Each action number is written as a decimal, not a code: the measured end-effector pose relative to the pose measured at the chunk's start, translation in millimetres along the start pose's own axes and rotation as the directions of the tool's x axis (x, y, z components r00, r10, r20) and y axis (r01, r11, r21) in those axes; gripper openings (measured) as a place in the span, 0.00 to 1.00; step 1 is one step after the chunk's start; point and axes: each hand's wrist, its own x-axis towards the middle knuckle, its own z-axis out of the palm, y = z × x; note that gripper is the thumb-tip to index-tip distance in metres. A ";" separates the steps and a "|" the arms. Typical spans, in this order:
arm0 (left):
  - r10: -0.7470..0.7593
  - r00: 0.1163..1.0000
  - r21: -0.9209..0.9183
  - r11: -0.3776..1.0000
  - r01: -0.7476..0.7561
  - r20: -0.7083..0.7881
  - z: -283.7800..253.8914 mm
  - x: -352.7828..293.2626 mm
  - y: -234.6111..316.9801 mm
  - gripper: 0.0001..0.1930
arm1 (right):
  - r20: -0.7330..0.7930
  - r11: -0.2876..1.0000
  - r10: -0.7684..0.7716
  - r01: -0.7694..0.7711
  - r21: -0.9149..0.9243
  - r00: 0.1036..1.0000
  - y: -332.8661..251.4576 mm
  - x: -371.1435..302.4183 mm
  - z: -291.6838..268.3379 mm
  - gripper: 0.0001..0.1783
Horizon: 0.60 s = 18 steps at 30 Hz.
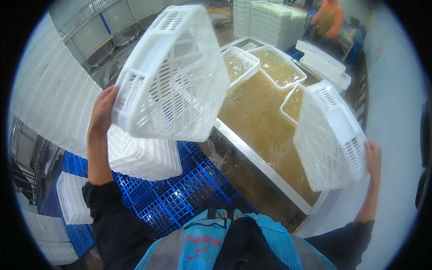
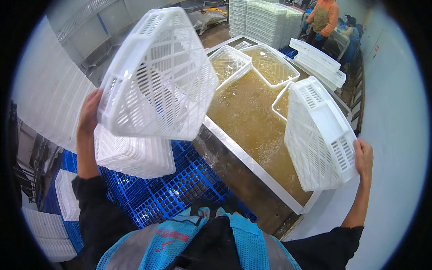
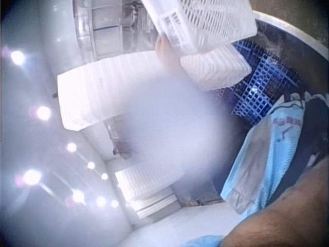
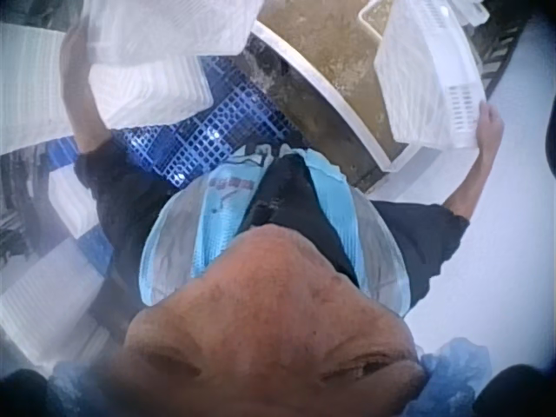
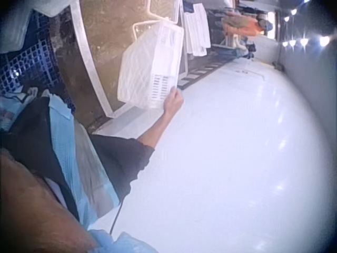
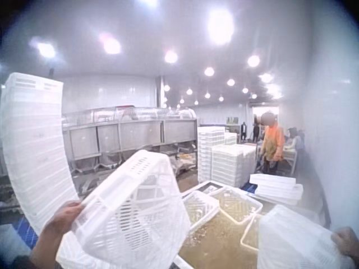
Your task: The person repeatedly picks up white plastic baskets, dips them into a water-filled tub, and places them onto a stack on a blue pallet. The person handles the baskets one at a time, rinsing them in the water and stacking them neatly.
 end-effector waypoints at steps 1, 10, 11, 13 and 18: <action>0.016 1.000 0.034 0.999 -0.015 -0.019 -13.9 -19.2 0.9 0.19 | -0.012 0.999 -0.051 0.051 0.012 0.999 -12.9 10.5 1.1 0.20; -0.174 0.969 -0.037 0.985 0.171 -0.173 -120.7 -170.4 -34.6 0.15 | 0.176 0.932 -0.289 0.318 -0.174 0.941 -209.0 99.5 31.8 0.21; -0.137 0.969 -0.041 0.990 0.132 -0.205 -125.9 -190.7 -42.7 0.14 | 0.155 0.896 -0.361 0.389 -0.215 0.919 -237.1 95.6 40.1 0.20; -0.173 0.957 0.002 0.984 0.178 -0.234 -136.3 -229.4 -52.8 0.14 | 0.098 0.842 -0.472 0.481 -0.245 0.876 -293.9 90.5 59.2 0.20; -0.327 0.923 -0.034 0.944 0.328 -0.201 -172.8 -319.6 -74.2 0.12 | 0.014 0.712 -0.671 0.650 -0.264 0.741 -438.2 70.7 106.7 0.20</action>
